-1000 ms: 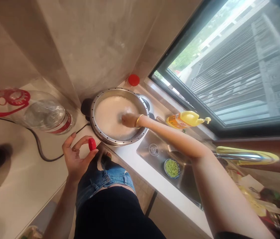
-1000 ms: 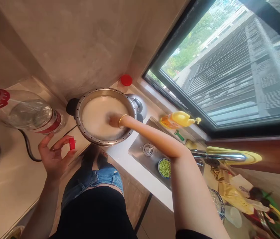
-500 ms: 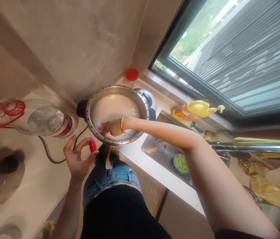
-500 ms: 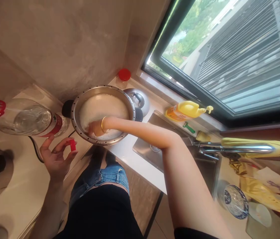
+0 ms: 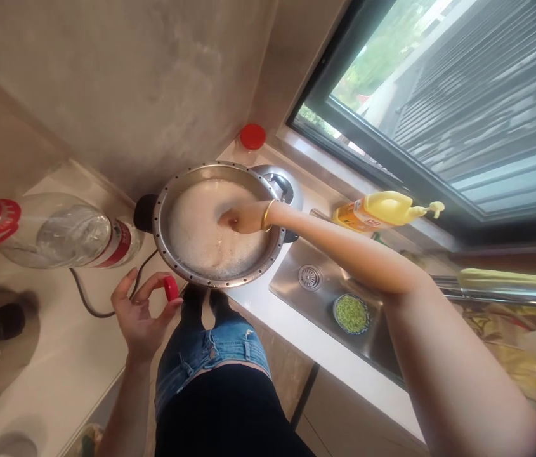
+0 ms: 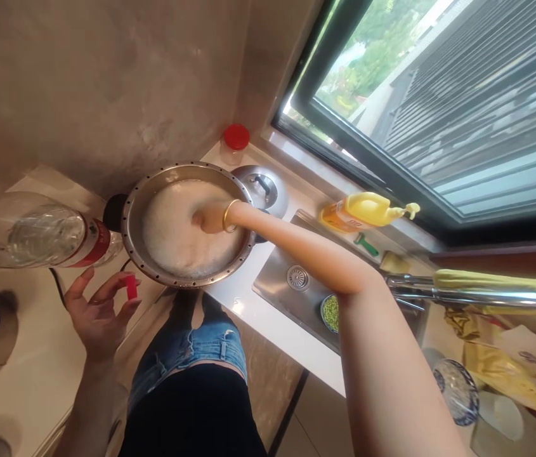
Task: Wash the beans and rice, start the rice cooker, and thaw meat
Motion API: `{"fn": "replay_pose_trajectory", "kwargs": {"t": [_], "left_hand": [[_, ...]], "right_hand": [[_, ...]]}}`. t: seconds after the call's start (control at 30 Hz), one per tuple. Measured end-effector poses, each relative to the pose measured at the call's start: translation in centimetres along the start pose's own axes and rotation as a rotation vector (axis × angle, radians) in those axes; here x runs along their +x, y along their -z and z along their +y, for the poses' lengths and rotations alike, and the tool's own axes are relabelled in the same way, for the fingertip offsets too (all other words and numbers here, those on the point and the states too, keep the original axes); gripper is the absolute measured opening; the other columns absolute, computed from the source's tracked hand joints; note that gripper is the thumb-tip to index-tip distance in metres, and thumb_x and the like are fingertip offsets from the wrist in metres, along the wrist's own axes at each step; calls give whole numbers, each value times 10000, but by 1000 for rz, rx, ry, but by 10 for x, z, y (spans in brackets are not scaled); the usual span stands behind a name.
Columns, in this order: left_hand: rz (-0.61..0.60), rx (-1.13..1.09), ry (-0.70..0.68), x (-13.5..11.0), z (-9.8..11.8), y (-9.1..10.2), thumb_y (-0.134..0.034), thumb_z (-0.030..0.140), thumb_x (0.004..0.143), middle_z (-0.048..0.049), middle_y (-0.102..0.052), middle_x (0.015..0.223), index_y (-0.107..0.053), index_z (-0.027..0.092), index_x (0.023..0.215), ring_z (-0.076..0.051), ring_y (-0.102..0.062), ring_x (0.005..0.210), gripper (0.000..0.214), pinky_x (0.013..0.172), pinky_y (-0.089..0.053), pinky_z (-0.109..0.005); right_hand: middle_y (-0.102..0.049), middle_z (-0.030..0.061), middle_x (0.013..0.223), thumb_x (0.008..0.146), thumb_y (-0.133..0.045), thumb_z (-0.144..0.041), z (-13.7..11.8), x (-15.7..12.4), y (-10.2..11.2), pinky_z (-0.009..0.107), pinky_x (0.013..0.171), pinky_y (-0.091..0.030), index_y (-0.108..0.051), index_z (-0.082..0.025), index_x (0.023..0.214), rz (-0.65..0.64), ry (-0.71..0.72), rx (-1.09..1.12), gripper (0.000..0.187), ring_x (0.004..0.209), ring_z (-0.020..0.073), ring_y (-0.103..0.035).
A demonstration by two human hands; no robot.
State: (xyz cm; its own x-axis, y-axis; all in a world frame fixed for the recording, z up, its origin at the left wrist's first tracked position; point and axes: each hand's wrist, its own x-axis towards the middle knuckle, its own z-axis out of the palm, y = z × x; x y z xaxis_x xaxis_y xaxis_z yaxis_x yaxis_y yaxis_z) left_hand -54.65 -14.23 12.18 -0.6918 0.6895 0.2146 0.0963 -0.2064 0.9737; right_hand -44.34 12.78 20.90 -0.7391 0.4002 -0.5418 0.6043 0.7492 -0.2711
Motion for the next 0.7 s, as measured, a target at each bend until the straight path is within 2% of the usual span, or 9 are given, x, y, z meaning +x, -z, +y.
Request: {"fn": "replay_pose_trajectory", "kwargs": {"t": [0.07,0.17,0.23,0.3,0.37,0.47,0.57,0.6,0.7], "left_hand": [[-12,-1,-18,2,0,-1,-896,165,633,-36,-766,988,-440,245,1274,-153,-732,890,791,912,-565,-336],[-18,-3,-52,5,0,-2,-888,118,631,-32,-768,1014,-444,257,1303,-144,-729,925,818,939,-558,-320],[-23,-4,-68,8,0,-2,-881,98,635,-33,-766,1029,-443,262,1323,-143,-725,951,831,941,-557,-309],[-28,-3,-77,11,-1,-2,-873,88,643,-36,-765,1036,-439,266,1336,-146,-724,967,836,940,-559,-311],[-29,-1,-85,15,-1,-2,-875,95,644,-40,-764,1036,-434,270,1339,-152,-724,964,841,944,-560,-325],[-31,2,-100,19,-1,-3,-877,115,651,-46,-762,1030,-426,270,1339,-166,-725,959,838,920,-573,-341],[-30,2,-123,21,2,-4,-870,130,669,-52,-759,1025,-417,259,1349,-179,-726,955,828,910,-579,-367],[-24,0,-131,21,2,-4,-872,134,669,-53,-758,1028,-417,254,1351,-180,-726,953,829,926,-573,-378],[-12,-8,-144,19,3,-3,-885,129,649,-49,-758,1031,-425,244,1351,-175,-724,949,847,975,-548,-391]], "right_hand": [[-661,147,1259,907,-494,-46,2,1,5,281,963,-435,-554,-41,1382,-19,6,-54,479,1107,202,-630],[-479,252,1458,920,-494,-67,-4,-1,1,370,1019,-434,-424,-11,1469,15,-110,-162,556,1296,322,-517],[-426,232,1515,893,-525,-62,-11,-9,-8,403,1078,-412,-471,-38,1444,-76,-48,-200,554,1371,338,-450],[-438,199,1523,885,-537,-78,-21,-22,-19,413,1121,-386,-526,-66,1408,-172,116,-169,523,1389,315,-445],[-483,179,1497,890,-531,-102,-29,-35,-28,427,1097,-415,-572,-93,1373,-193,262,-88,484,1335,299,-510],[-623,142,1360,883,-504,-73,-35,-40,-31,397,999,-485,-643,-137,1295,-263,364,57,439,1177,256,-627],[-720,109,1193,857,-473,22,-31,-27,-22,266,915,-503,-678,-105,1232,-460,273,172,446,1049,172,-676],[-730,112,1164,858,-460,43,-28,-23,-18,241,897,-496,-685,-79,1211,-463,201,176,437,1026,157,-678],[-716,121,1189,905,-416,27,-17,-17,-2,245,930,-458,-671,-57,1225,-227,43,113,418,1045,157,-657]]}}
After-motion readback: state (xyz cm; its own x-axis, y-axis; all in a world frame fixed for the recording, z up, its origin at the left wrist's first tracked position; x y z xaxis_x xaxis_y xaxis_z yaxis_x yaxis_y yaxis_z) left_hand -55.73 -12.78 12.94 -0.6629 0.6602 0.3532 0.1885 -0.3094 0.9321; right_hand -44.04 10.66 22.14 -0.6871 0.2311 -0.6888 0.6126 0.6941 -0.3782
